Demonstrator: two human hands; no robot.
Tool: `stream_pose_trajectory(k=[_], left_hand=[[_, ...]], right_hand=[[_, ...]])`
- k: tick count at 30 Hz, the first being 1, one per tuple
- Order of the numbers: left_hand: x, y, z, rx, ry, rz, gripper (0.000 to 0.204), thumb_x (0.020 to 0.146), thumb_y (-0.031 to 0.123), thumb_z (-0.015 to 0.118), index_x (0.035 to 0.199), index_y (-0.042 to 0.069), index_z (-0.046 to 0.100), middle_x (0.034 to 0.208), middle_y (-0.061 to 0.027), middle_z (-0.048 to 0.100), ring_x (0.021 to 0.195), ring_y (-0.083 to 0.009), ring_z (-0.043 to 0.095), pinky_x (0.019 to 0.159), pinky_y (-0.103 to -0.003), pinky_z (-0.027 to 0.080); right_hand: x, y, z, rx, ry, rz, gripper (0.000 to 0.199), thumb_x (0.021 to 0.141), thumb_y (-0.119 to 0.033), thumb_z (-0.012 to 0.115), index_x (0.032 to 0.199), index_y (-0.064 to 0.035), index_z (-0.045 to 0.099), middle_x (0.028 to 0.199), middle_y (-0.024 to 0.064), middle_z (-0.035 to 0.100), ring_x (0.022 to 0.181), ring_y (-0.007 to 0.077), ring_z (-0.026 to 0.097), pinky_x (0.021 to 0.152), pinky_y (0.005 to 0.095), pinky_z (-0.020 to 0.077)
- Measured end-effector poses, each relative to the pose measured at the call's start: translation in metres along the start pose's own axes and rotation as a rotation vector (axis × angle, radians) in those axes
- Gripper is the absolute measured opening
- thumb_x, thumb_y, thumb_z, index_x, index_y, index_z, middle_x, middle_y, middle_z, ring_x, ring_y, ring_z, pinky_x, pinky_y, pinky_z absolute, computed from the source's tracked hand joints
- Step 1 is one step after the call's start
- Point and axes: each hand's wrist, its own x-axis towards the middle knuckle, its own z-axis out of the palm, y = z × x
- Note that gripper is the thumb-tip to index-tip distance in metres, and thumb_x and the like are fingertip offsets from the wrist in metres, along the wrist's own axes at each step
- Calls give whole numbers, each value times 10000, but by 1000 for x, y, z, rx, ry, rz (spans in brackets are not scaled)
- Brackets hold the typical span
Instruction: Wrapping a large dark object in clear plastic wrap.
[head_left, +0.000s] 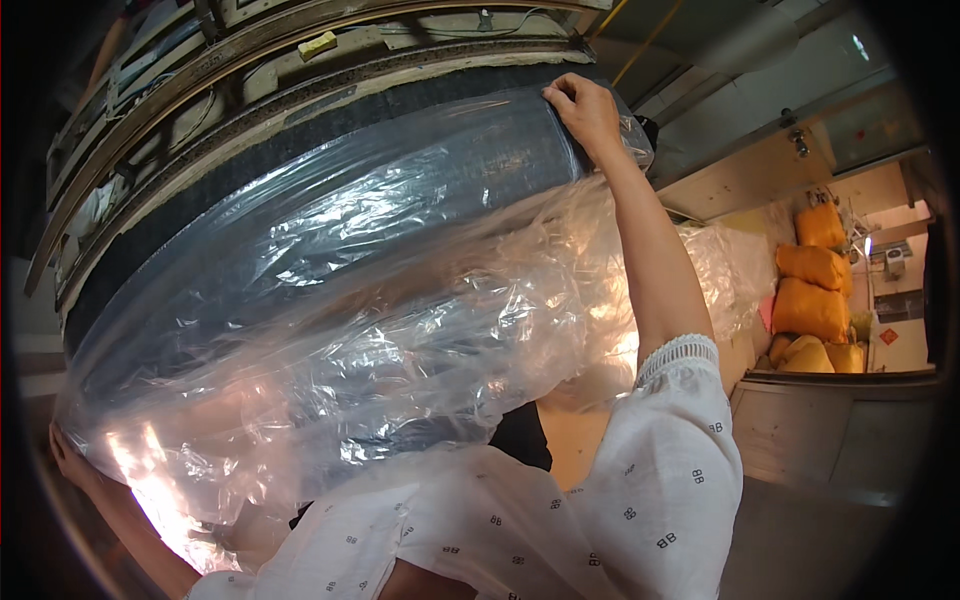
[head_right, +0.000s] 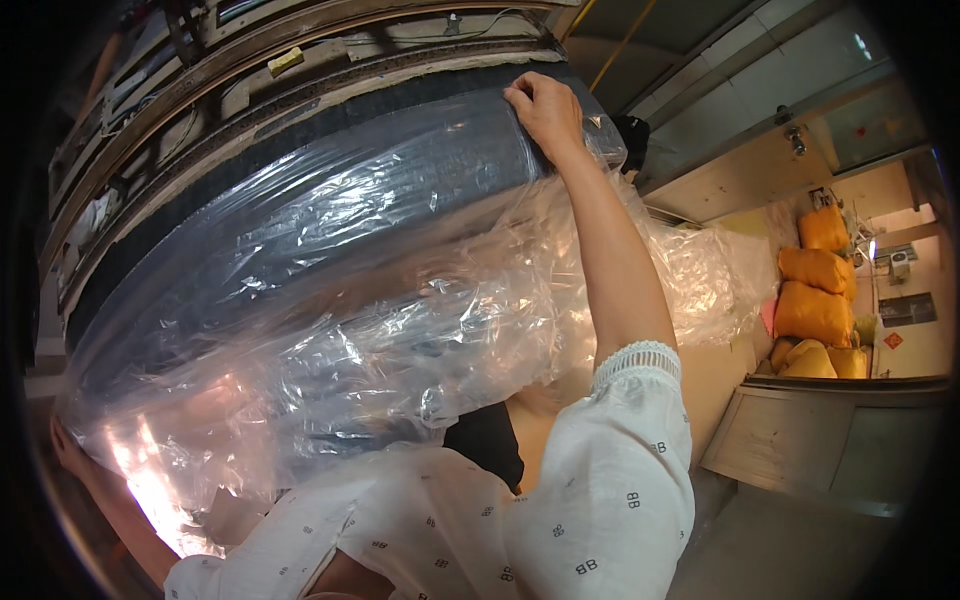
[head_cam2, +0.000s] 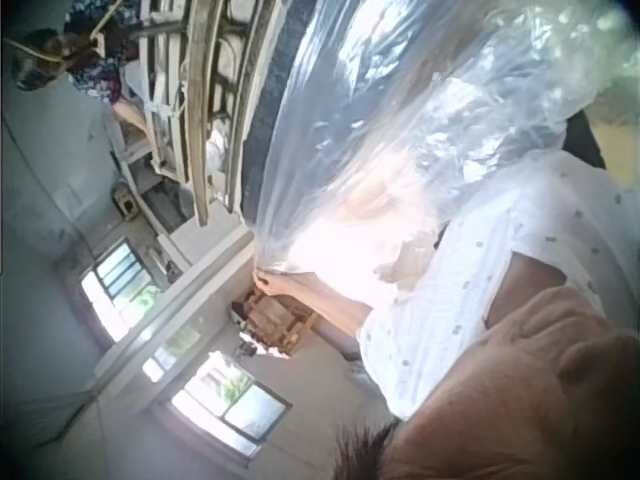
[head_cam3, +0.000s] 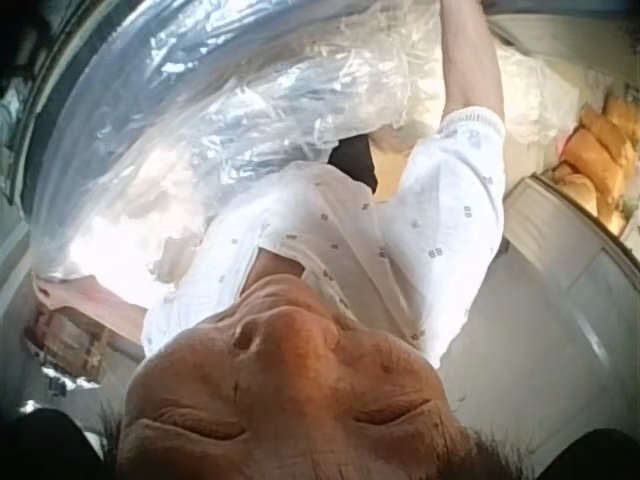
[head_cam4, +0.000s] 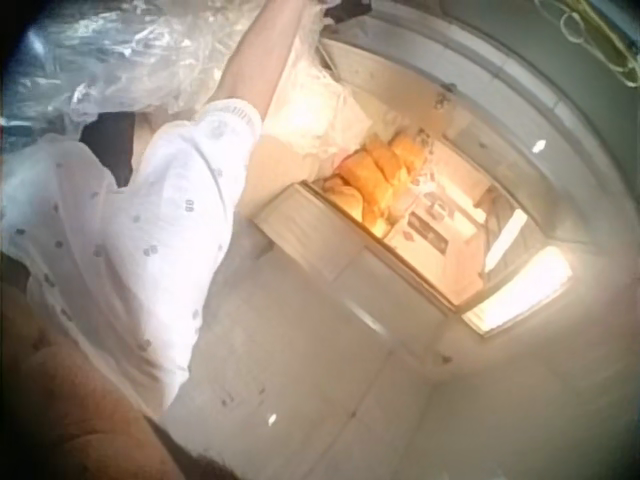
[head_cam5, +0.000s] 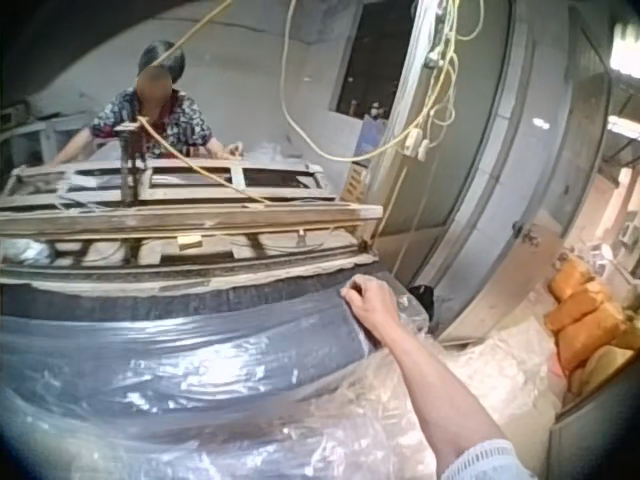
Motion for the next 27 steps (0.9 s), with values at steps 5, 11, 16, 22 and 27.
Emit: stream_pose_trajectory(k=[5, 11, 16, 22, 27], left_hand=[[-19, -92, -115, -32, -17, -299, 425, 892, 334, 534, 1204, 45, 544, 1214, -87, 541, 1097, -199, 498, 925, -285, 379], [-68, -95, -85, -189, -84, -452, 395, 904, 234, 527, 1240, 28, 498, 1210, -104, 523, 1110, -204, 486, 912, -294, 404], [-81, -109, -94, 544, -235, 175, 382, 888, 85, 489, 1266, 34, 460, 1260, -160, 451, 1125, -278, 485, 916, -319, 437], [-85, -56, -89, 184, -154, -156, 374, 910, 161, 495, 1241, -13, 468, 1219, -161, 488, 1084, -246, 501, 892, -312, 426], [-93, -73, -107, 2, -158, -388, 407, 925, 223, 493, 1225, -51, 464, 1202, -156, 503, 1047, -208, 502, 879, -304, 410]], right_hand=[[4, -19, 24, 62, 64, -72, 188, 763, -257, 636, 843, -87, 639, 823, 77, 629, 772, 273, 598, 688, 357, 453], [4, -5, 22, 157, 50, -198, 207, 762, -226, 648, 917, -93, 614, 793, 56, 617, 752, 233, 595, 687, 327, 451], [10, 3, 16, 623, -244, -83, 271, 736, -83, 660, 999, -84, 599, 734, 4, 575, 695, 114, 536, 681, 243, 440], [4, -5, 27, 369, -20, -70, 284, 741, -97, 664, 1012, -65, 584, 753, 12, 560, 714, 88, 526, 687, 223, 434], [4, -6, 25, 292, -2, -90, 263, 732, -132, 670, 972, -62, 591, 761, 46, 571, 719, 125, 547, 677, 260, 442]])
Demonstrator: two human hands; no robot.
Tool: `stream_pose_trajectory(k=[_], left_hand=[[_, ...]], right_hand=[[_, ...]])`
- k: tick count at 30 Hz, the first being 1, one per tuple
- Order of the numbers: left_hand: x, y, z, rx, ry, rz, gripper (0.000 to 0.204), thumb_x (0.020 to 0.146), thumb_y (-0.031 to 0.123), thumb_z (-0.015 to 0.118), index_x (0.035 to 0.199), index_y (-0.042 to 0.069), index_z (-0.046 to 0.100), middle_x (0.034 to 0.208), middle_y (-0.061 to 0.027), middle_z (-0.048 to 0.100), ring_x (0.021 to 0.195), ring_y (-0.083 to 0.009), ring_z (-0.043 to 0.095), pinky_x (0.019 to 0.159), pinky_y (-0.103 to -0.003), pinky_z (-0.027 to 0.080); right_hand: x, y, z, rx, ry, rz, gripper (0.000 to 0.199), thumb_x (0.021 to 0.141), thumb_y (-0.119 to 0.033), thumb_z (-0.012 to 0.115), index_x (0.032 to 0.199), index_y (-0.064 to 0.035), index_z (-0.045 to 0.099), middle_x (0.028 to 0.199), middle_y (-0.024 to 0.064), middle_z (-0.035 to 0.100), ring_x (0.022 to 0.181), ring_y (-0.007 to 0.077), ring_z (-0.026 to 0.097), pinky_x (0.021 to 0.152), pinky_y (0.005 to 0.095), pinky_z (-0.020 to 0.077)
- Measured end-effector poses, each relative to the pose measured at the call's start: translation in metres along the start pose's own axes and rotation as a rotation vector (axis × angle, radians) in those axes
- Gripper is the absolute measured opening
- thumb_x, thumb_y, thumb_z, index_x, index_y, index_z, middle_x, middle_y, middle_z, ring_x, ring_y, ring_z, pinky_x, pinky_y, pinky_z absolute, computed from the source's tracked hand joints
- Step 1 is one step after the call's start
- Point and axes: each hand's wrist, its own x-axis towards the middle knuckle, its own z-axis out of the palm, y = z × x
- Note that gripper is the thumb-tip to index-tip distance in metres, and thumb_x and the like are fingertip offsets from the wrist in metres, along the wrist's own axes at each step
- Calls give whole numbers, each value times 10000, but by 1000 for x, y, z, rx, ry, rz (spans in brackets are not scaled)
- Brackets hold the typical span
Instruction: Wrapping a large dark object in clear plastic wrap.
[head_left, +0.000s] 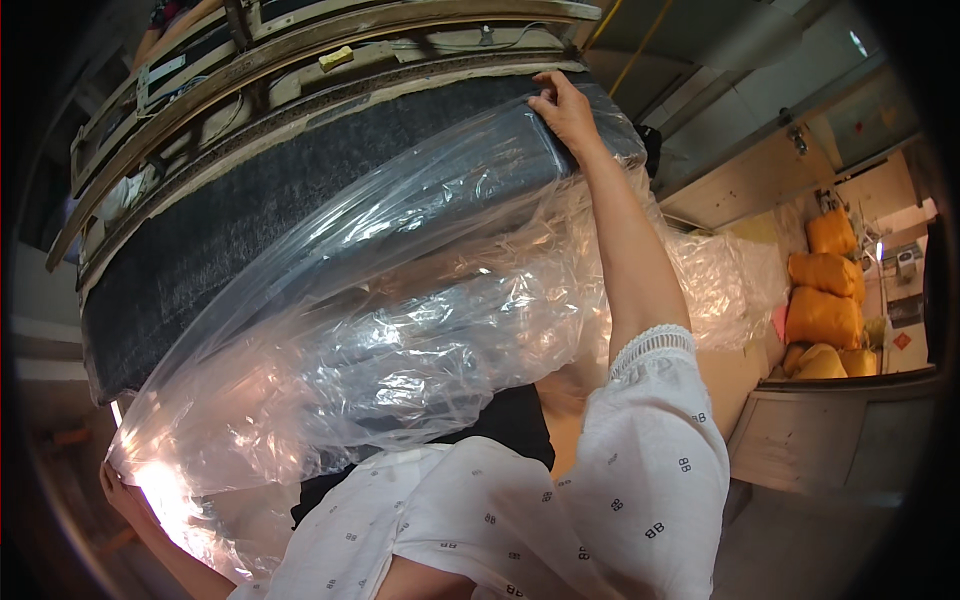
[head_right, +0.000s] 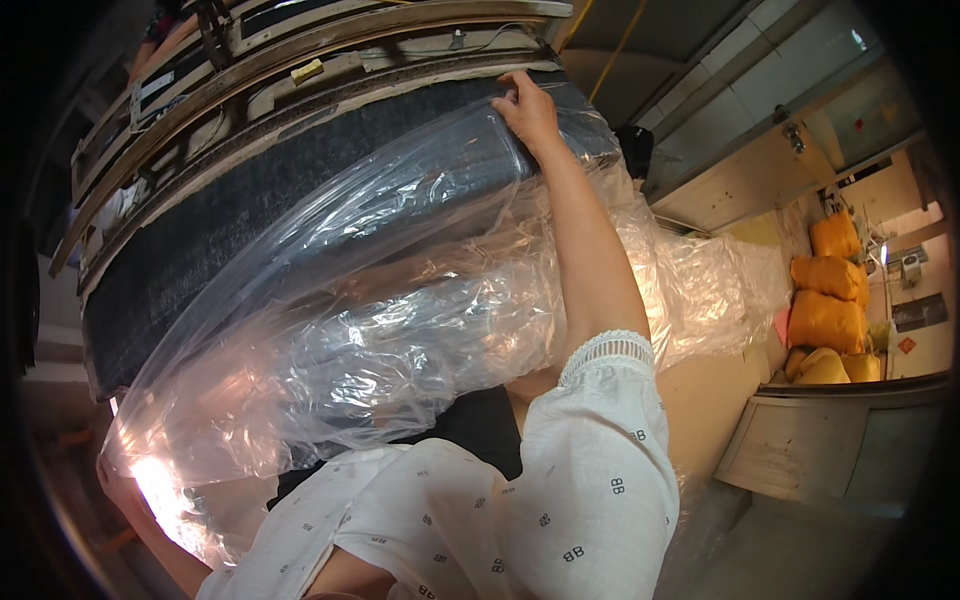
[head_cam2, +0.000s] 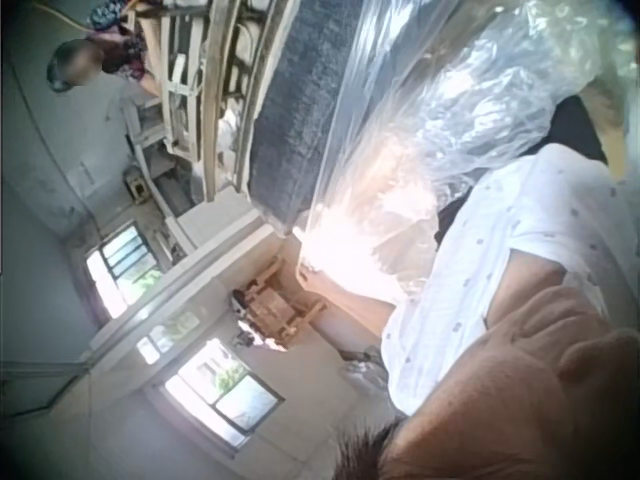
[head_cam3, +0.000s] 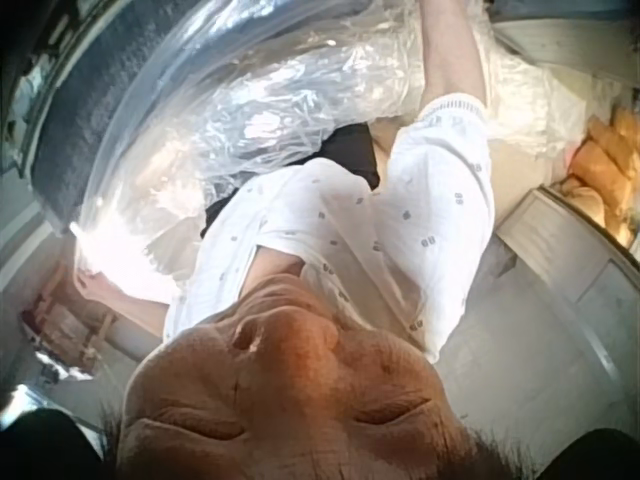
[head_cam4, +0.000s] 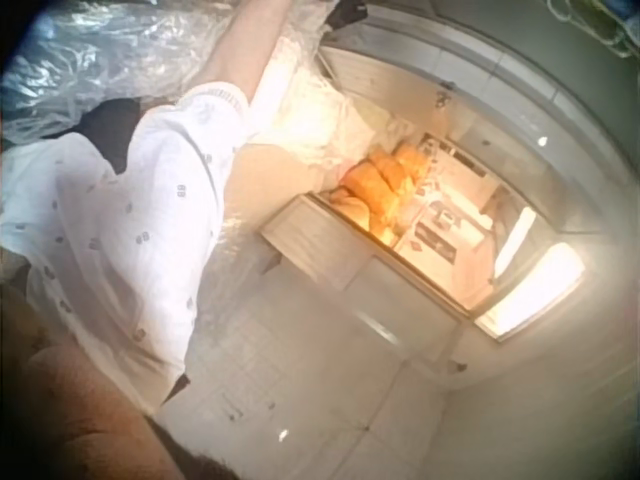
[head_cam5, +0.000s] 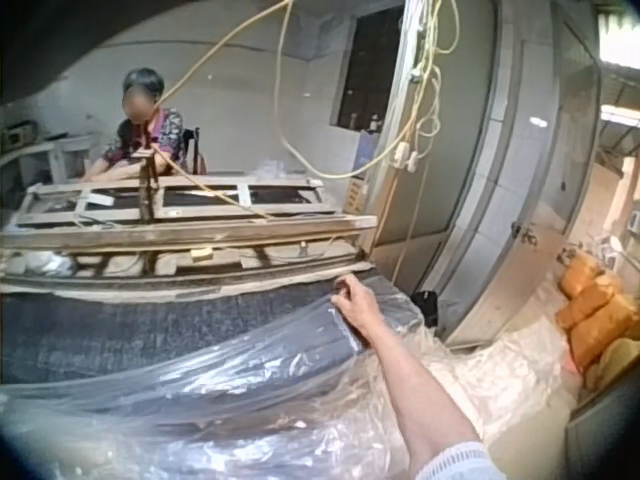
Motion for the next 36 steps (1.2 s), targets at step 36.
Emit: stream_pose_trajectory(k=[36], left_hand=[[313, 63, 207, 2, 68, 159, 479, 805, 445, 607, 1119, 84, 625, 1115, -61, 613, 1044, -147, 538, 890, -242, 377]], right_hand=[[89, 49, 23, 21, 306, 151, 278, 730, -258, 690, 786, -2, 597, 721, 33, 580, 684, 116, 522, 656, 262, 430]])
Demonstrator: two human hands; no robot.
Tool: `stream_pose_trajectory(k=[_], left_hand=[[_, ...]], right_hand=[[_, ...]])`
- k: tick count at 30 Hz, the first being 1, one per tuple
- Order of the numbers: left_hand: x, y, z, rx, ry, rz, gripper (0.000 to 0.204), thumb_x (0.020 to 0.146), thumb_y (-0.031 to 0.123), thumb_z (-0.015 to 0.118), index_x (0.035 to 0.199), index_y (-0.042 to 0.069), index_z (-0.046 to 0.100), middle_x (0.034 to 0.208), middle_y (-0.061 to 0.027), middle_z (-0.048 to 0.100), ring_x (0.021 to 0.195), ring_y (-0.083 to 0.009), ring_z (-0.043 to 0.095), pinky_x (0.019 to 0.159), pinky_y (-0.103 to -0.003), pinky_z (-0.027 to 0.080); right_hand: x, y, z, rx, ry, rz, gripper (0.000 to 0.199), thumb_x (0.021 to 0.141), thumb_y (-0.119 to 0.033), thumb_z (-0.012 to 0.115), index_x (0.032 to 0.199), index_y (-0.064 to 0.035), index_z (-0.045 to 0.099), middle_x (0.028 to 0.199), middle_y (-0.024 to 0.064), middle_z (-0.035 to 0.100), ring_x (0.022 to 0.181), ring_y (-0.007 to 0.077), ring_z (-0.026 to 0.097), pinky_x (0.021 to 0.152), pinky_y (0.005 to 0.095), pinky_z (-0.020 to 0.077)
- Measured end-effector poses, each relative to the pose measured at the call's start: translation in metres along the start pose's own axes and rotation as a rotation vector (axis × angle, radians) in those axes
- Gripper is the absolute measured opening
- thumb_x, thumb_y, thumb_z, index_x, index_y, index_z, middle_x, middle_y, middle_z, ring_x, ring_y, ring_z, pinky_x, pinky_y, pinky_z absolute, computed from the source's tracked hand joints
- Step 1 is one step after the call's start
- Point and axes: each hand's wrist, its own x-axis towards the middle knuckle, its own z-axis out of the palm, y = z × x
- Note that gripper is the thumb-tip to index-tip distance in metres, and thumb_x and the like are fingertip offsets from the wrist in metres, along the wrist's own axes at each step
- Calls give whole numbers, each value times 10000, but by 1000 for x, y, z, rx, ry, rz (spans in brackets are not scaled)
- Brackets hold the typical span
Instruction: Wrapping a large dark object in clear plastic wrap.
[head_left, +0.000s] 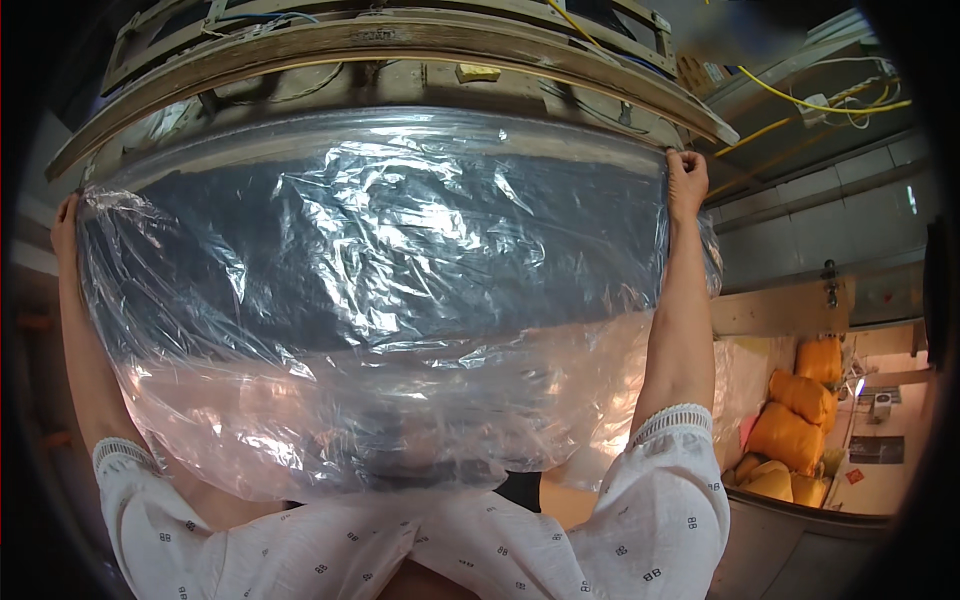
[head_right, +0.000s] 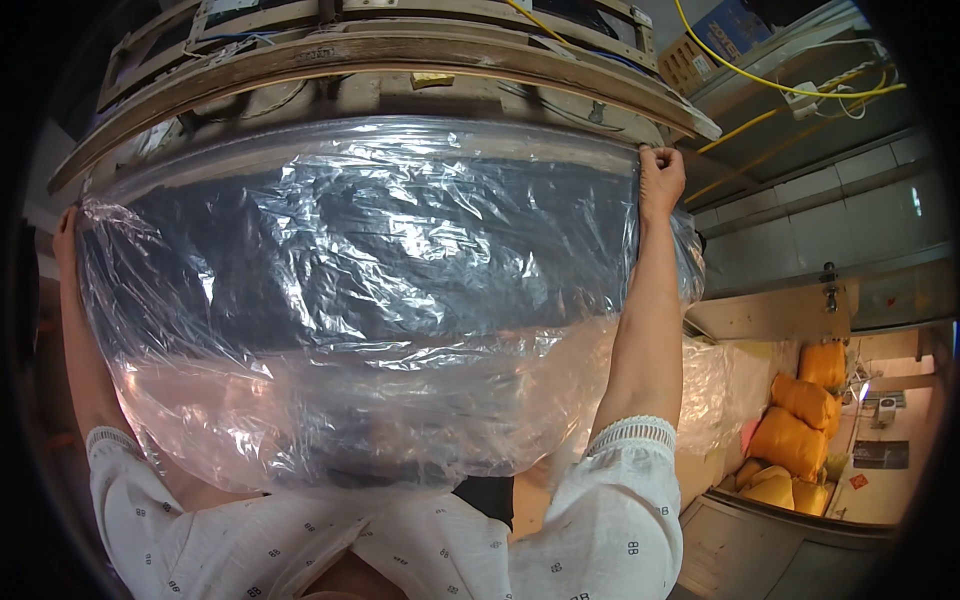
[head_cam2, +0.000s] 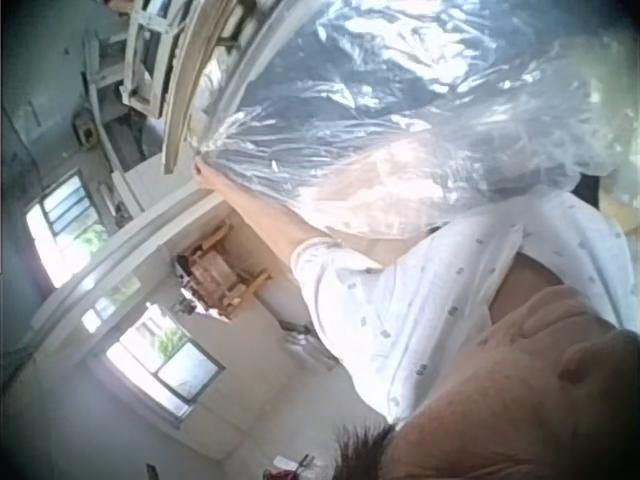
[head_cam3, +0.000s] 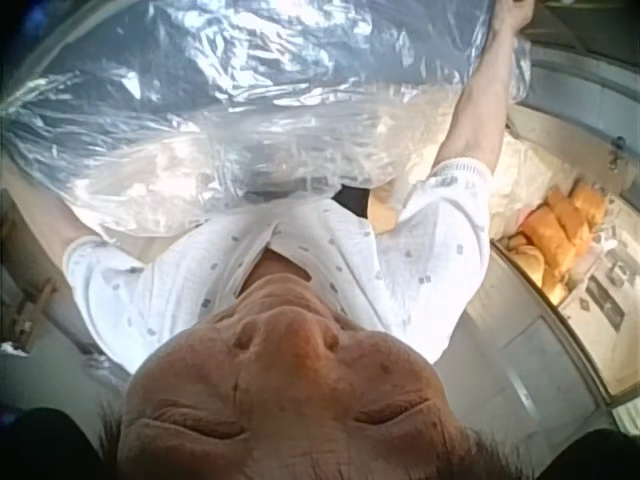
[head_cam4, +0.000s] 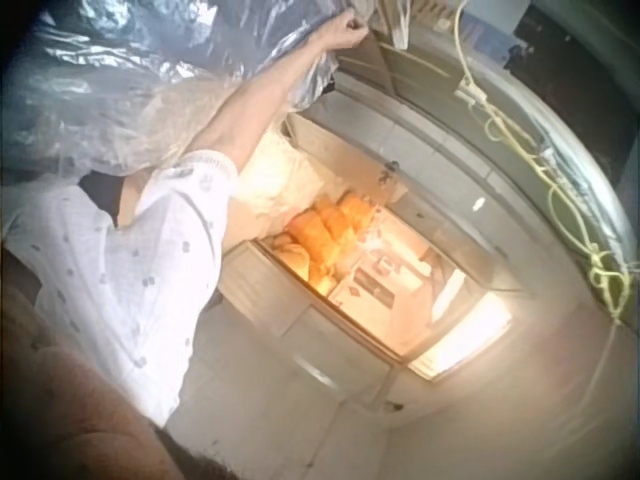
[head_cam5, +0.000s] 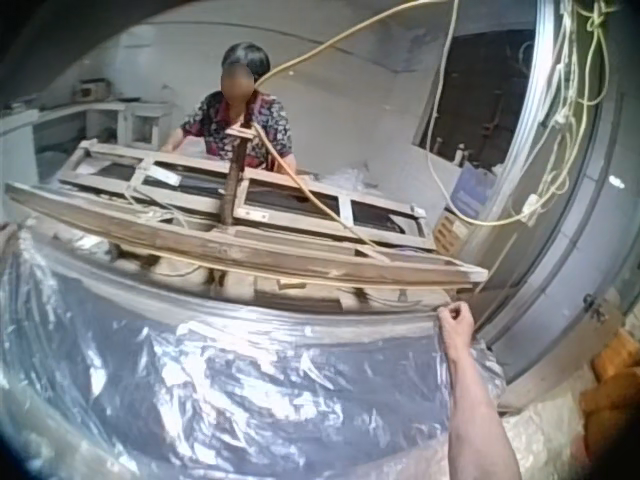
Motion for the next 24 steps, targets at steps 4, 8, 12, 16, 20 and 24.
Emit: stream_pose_trajectory(k=[4, 8, 12, 16, 20, 24], left_hand=[[29, -30, -26, 207, 82, 63, 521, 807, 483, 576, 1145, 87, 605, 1122, -78, 607, 1048, -177, 541, 897, -264, 380], [-24, 8, -11, 152, 71, -22, 453, 855, 402, 549, 1147, 58, 589, 1112, -110, 602, 1049, -189, 543, 895, -272, 392], [-74, 81, 17, -228, 93, 63, 383, 799, 379, 651, 1020, 66, 626, 898, -24, 602, 832, -109, 537, 755, -237, 423], [-103, 109, -6, -207, 142, 109, 267, 777, 281, 684, 909, 51, 655, 793, 2, 607, 743, -85, 536, 691, -216, 425], [-109, 113, -12, -376, 93, 75, 245, 779, 255, 678, 895, 40, 660, 778, 6, 613, 725, -76, 536, 680, -211, 420], [-98, 109, 2, -353, 98, 66, 253, 763, 270, 683, 881, 47, 668, 782, -9, 624, 732, -92, 546, 688, -226, 427]], right_hand=[[3, 10, 16, -184, 192, -147, 318, 689, -276, 708, 741, -5, 551, 721, 68, 544, 690, 158, 502, 664, 296, 423], [9, 1, 10, -202, -50, -124, 302, 710, -268, 675, 661, 0, 544, 615, 66, 504, 602, 140, 439, 585, 307, 395], [10, 31, -32, -210, 2, -152, 323, 797, -309, 669, 797, -6, 561, 725, 26, 527, 668, 134, 457, 644, 270, 413], [11, 35, -22, -92, -191, -60, 355, 821, -346, 640, 834, -3, 553, 762, 21, 523, 705, 129, 447, 683, 262, 399], [4, 22, -12, -11, -183, 19, 358, 834, -347, 622, 822, 3, 548, 757, 20, 523, 711, 126, 442, 679, 259, 391], [12, 27, -20, 55, -194, 43, 357, 841, -344, 613, 818, 7, 548, 757, 23, 522, 720, 128, 438, 676, 257, 386]])
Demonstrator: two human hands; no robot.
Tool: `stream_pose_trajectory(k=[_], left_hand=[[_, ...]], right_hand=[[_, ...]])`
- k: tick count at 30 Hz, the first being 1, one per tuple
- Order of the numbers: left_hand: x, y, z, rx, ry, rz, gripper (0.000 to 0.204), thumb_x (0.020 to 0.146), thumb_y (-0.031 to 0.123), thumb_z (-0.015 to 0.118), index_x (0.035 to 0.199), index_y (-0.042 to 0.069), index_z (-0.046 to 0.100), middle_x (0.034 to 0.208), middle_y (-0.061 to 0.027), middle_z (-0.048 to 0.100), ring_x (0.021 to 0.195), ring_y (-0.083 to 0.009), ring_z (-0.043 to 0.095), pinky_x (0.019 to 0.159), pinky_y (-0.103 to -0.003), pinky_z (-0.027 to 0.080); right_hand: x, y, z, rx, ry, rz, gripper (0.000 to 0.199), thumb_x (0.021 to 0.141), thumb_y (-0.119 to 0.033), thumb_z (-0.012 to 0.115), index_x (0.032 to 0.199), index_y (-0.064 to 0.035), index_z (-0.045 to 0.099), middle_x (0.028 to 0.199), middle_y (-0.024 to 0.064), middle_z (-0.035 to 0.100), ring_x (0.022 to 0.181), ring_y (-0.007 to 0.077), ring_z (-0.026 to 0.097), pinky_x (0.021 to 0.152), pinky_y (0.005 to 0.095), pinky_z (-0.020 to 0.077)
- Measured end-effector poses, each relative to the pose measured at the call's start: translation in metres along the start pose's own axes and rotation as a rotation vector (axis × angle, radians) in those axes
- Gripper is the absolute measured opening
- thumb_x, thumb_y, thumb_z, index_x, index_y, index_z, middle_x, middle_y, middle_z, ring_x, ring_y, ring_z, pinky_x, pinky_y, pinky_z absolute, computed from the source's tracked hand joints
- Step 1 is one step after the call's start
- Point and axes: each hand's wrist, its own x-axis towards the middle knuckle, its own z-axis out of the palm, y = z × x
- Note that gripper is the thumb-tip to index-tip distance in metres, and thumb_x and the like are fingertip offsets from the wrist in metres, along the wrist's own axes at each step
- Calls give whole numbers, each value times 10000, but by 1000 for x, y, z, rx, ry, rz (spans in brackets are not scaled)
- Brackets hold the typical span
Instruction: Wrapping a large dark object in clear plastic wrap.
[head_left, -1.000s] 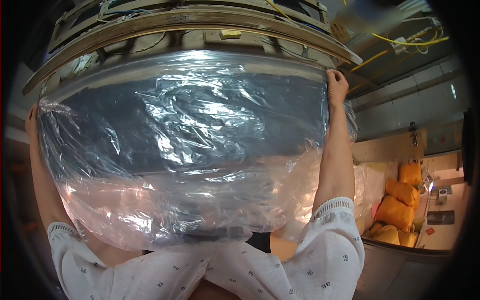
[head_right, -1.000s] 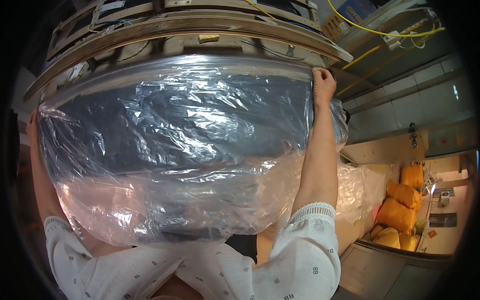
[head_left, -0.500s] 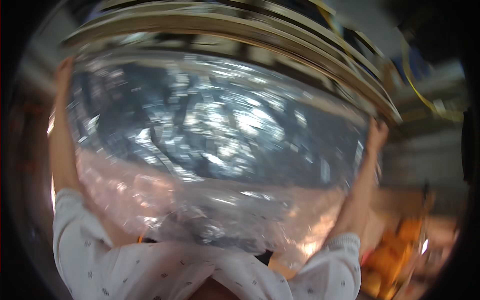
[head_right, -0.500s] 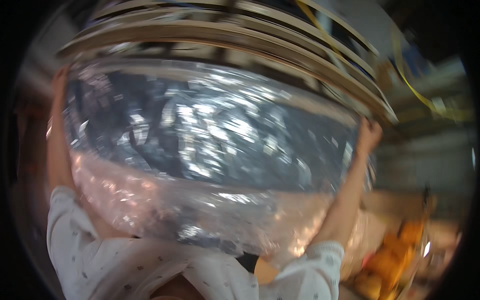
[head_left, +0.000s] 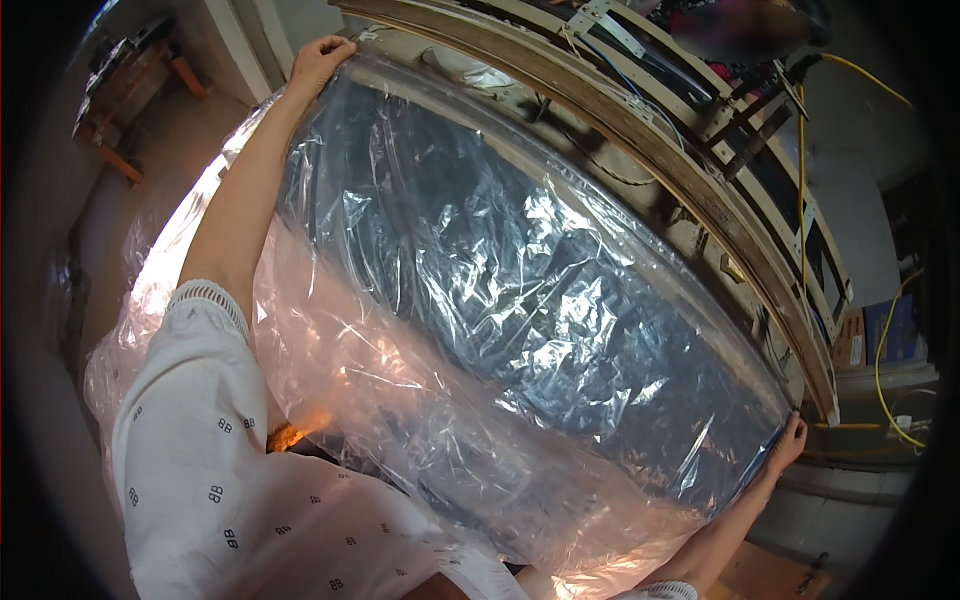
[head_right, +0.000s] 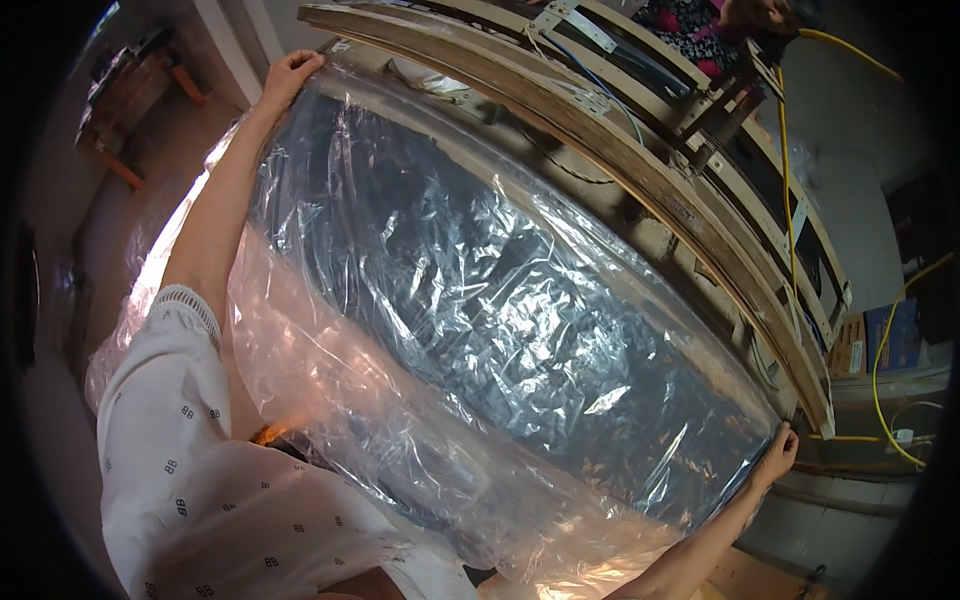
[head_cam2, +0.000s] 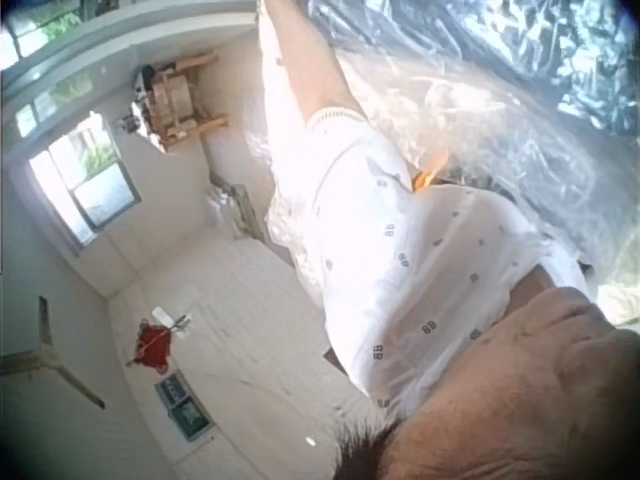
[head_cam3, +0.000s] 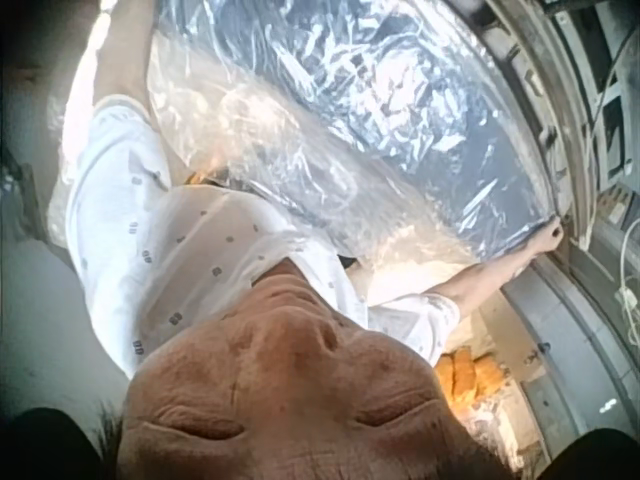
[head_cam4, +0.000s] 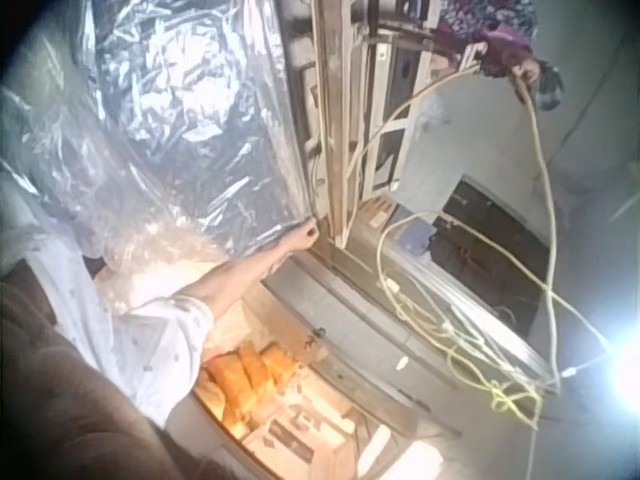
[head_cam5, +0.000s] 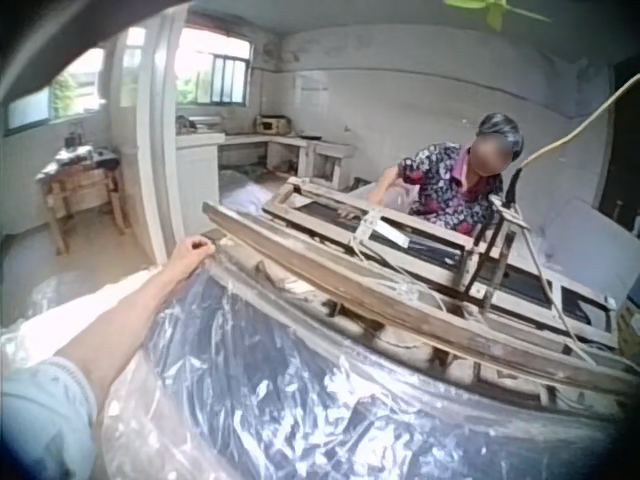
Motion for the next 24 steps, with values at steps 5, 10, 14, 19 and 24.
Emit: stream_pose_trajectory(k=[5, 10, 14, 19, 24], left_hand=[[10, -10, -5, 140, 2, 26, 311, 738, 325, 690, 901, 61, 668, 809, -33, 635, 752, -123, 568, 706, -240, 434], [16, -8, -3, 345, 50, -20, 404, 739, 386, 670, 971, 57, 646, 906, -67, 637, 826, -145, 574, 757, -266, 439], [31, -37, -12, 332, 61, -23, 393, 789, 392, 605, 956, 38, 642, 936, -86, 635, 866, -171, 573, 797, -279, 430], [57, -73, -44, 360, 54, 20, 338, 866, 290, 467, 938, 3, 630, 925, -88, 630, 839, -181, 556, 756, -286, 412], [74, -94, -59, 134, 78, -152, 350, 860, 290, 452, 897, -14, 621, 874, -81, 609, 811, -181, 525, 743, -286, 392]], right_hand=[[7, 2, 2, -96, 21, -63, 366, 816, -345, 644, 814, 4, 534, 771, 21, 495, 734, 138, 426, 715, 246, 377], [9, 9, -5, -198, 134, -39, 438, 772, -355, 683, 887, 16, 482, 835, 52, 449, 768, 178, 408, 733, 268, 379], [16, 20, 0, -180, 149, -106, 399, 786, -314, 663, 900, 18, 471, 870, 64, 444, 797, 192, 400, 761, 272, 364], [8, 3, 7, 108, 163, 57, 274, 881, -266, 527, 922, 2, 490, 891, 56, 463, 825, 158, 422, 783, 267, 358], [13, 14, -1, 83, 177, 48, 348, 914, -331, 450, 983, 2, 522, 938, 79, 525, 831, 166, 458, 779, 295, 378]])
